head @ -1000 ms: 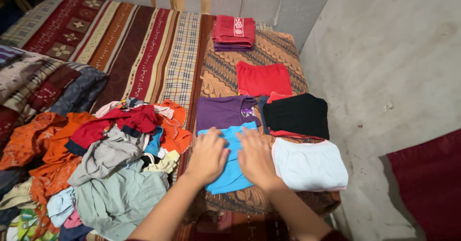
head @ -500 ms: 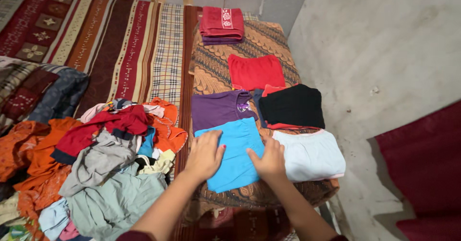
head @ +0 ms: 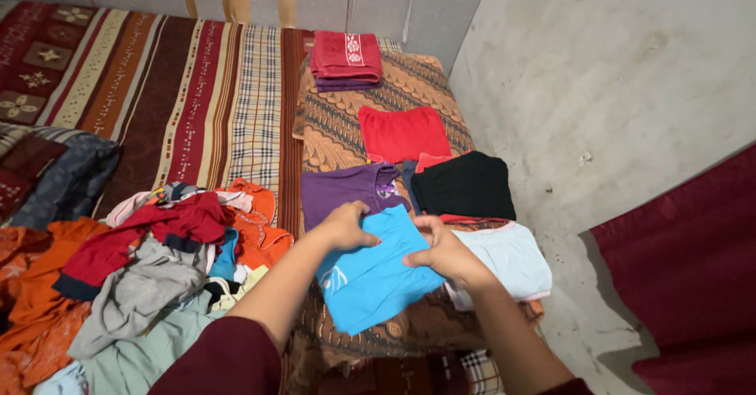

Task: The person folds multiple pieces of clothing including a blue shirt, a purple shirt, a red shirt, and a light yellow garment on a bed, placing them in organized stacks.

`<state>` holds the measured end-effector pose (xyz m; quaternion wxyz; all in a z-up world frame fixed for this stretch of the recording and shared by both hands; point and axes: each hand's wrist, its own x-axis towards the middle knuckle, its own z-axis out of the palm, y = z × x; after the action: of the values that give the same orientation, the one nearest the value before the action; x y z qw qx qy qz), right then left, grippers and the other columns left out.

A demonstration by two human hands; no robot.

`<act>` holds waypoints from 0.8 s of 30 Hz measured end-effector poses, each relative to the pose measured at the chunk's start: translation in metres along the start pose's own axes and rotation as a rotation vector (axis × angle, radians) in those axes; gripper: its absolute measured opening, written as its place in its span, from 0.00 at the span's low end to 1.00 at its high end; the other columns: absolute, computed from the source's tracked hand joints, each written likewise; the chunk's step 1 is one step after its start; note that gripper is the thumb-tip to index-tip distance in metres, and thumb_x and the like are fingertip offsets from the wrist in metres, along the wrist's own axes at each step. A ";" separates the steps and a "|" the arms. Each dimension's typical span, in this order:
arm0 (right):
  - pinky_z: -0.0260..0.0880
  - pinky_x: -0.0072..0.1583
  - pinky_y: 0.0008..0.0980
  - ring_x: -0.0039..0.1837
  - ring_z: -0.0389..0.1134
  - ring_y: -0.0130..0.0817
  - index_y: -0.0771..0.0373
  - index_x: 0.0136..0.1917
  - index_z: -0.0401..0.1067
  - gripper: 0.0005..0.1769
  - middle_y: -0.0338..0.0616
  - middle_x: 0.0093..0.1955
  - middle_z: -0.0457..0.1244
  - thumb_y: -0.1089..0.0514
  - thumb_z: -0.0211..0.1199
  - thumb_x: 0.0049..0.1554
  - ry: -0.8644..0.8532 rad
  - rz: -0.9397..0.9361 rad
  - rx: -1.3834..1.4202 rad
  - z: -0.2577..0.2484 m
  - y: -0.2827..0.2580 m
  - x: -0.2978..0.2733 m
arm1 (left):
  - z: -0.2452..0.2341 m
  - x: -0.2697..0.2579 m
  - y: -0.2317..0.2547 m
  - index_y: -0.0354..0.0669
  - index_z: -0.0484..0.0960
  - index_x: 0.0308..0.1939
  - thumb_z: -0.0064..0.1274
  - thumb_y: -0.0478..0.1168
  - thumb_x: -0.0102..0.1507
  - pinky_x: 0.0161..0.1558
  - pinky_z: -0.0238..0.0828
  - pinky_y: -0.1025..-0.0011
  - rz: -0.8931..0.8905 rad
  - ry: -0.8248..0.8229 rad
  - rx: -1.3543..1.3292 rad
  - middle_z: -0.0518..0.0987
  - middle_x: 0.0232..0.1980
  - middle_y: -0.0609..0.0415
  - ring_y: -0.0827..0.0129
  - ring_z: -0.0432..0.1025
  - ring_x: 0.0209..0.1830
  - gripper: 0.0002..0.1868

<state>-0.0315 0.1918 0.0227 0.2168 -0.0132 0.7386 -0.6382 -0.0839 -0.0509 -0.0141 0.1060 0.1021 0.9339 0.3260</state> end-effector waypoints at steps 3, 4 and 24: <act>0.71 0.53 0.31 0.52 0.69 0.29 0.60 0.71 0.56 0.47 0.44 0.53 0.67 0.76 0.70 0.42 -0.254 -0.165 -0.117 -0.005 -0.046 -0.007 | -0.014 0.003 0.000 0.39 0.66 0.68 0.79 0.47 0.44 0.65 0.68 0.64 -0.047 -0.104 -0.398 0.76 0.64 0.45 0.58 0.72 0.64 0.53; 0.71 0.53 0.31 0.52 0.69 0.29 0.60 0.71 0.56 0.47 0.44 0.53 0.67 0.76 0.70 0.42 -0.249 -0.167 -0.118 -0.009 -0.061 -0.007 | -0.026 0.001 -0.002 0.45 0.70 0.66 0.74 0.46 0.45 0.63 0.67 0.61 -0.101 -0.309 -0.576 0.78 0.63 0.49 0.61 0.72 0.63 0.47; 0.72 0.63 0.42 0.62 0.70 0.37 0.63 0.72 0.64 0.27 0.46 0.63 0.67 0.64 0.58 0.59 -0.183 -0.101 0.436 -0.114 -0.048 0.160 | -0.040 0.133 -0.004 0.32 0.75 0.63 0.45 0.51 0.69 0.56 0.77 0.57 -0.346 -0.232 -1.668 0.81 0.59 0.40 0.55 0.79 0.54 0.28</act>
<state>-0.2271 0.2420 0.0297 0.2484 -0.0606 0.5590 -0.7888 -0.2217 -0.0430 -0.0036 0.2894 -0.1204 0.3746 0.8726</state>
